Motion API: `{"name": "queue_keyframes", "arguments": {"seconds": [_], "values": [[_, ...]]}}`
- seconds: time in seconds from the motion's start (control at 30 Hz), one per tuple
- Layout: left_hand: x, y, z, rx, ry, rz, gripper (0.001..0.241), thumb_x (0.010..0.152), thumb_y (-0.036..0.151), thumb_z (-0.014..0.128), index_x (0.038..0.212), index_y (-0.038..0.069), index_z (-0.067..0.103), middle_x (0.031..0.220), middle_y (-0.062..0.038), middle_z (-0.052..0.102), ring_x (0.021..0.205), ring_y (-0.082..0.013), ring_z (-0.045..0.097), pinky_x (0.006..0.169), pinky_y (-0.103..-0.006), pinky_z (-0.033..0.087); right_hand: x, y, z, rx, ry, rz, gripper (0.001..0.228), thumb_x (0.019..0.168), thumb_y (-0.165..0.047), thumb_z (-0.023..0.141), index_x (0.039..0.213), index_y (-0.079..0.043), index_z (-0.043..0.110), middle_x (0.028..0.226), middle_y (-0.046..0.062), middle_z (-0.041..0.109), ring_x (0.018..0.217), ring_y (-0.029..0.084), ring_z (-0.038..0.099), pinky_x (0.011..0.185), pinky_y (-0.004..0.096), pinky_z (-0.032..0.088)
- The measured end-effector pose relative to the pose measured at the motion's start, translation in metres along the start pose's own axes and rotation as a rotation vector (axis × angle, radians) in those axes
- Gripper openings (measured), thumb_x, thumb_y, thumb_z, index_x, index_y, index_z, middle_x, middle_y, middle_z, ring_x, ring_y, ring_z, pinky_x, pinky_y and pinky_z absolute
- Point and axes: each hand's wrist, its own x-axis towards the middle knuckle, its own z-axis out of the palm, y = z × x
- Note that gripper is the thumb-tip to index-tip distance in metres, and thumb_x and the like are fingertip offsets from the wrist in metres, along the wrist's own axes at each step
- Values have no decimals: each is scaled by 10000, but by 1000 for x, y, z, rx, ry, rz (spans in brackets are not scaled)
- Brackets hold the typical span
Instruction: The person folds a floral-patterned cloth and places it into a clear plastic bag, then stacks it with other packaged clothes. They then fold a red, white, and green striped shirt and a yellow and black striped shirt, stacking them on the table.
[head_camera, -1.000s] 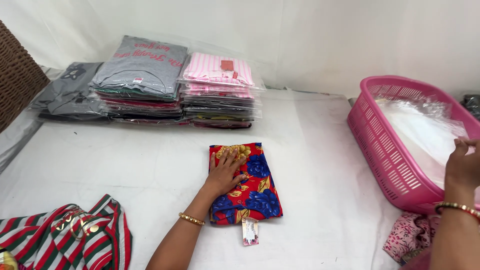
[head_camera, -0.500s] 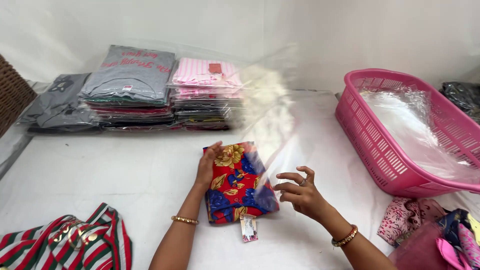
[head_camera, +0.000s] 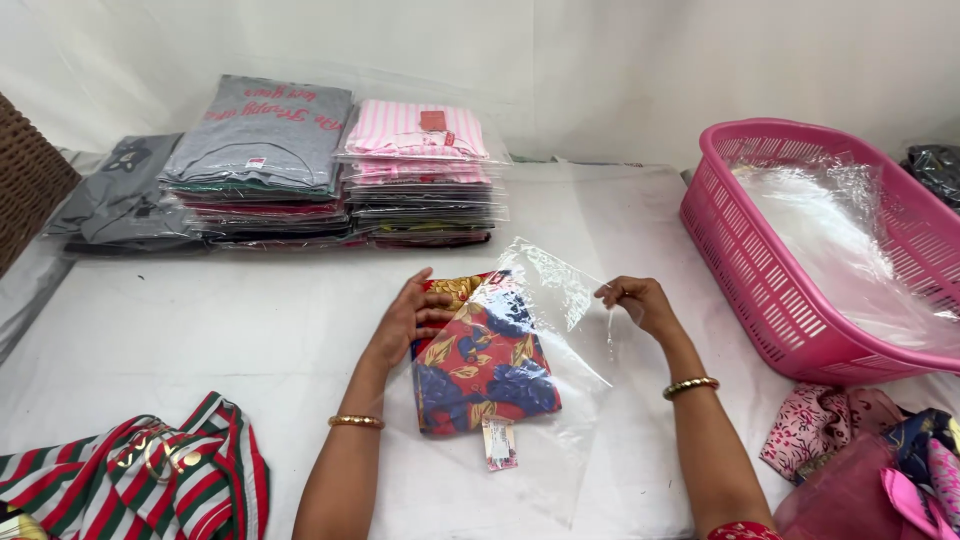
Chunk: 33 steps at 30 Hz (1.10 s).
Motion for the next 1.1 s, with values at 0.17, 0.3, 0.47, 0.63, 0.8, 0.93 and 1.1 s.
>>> {"name": "queue_keyframes", "arguments": {"seconds": [0.17,0.3,0.47,0.63,0.8,0.93,1.1], "values": [[-3,6,25,317,-9,-125,842,910,149,655,1611,259,201,1093,-149,686,885,-235,707,693,-328,609,0,-61,72,257,170,-85,255,945,26,566,1181,-15,653,1257,210,698,945,213,706,847,308,561],[2,-4,18,269,-205,-10,853,884,-87,641,1605,245,330,962,-127,670,804,-136,670,680,-234,597,-12,-66,99,75,258,95,608,926,-27,584,1490,-125,380,1278,141,643,946,196,713,801,336,594],[-17,36,-39,370,116,13,599,885,-104,565,1430,146,593,1184,-34,709,674,-74,584,606,-197,526,-21,-43,118,34,127,244,546,950,-11,621,1480,-63,503,1276,227,674,981,228,729,831,330,605],[-49,48,-110,370,303,-23,605,883,-97,566,1428,159,615,1209,-35,720,696,-50,527,578,-198,452,-32,-83,177,16,27,309,613,913,-77,639,1497,-141,463,1303,179,668,948,200,734,776,339,636],[-74,52,-166,387,410,82,585,896,-122,557,1419,133,613,1164,-71,711,793,-62,571,698,-189,486,-39,-97,193,-415,58,248,880,847,-257,797,1565,-244,288,1253,173,696,910,232,753,790,346,601],[-80,45,-188,298,598,140,572,884,-145,547,1397,93,630,1151,-96,715,853,-83,627,710,-217,503,-46,-116,200,-308,-6,471,874,852,-288,781,1580,-279,298,1142,207,745,932,233,739,769,437,602],[-84,70,-142,310,617,-1,738,895,-36,659,1554,182,408,1003,-109,727,831,-87,675,711,-208,553,-49,-107,212,137,-168,194,1028,816,-97,821,1577,-310,164,1459,125,484,1274,190,568,1050,381,521]]}}
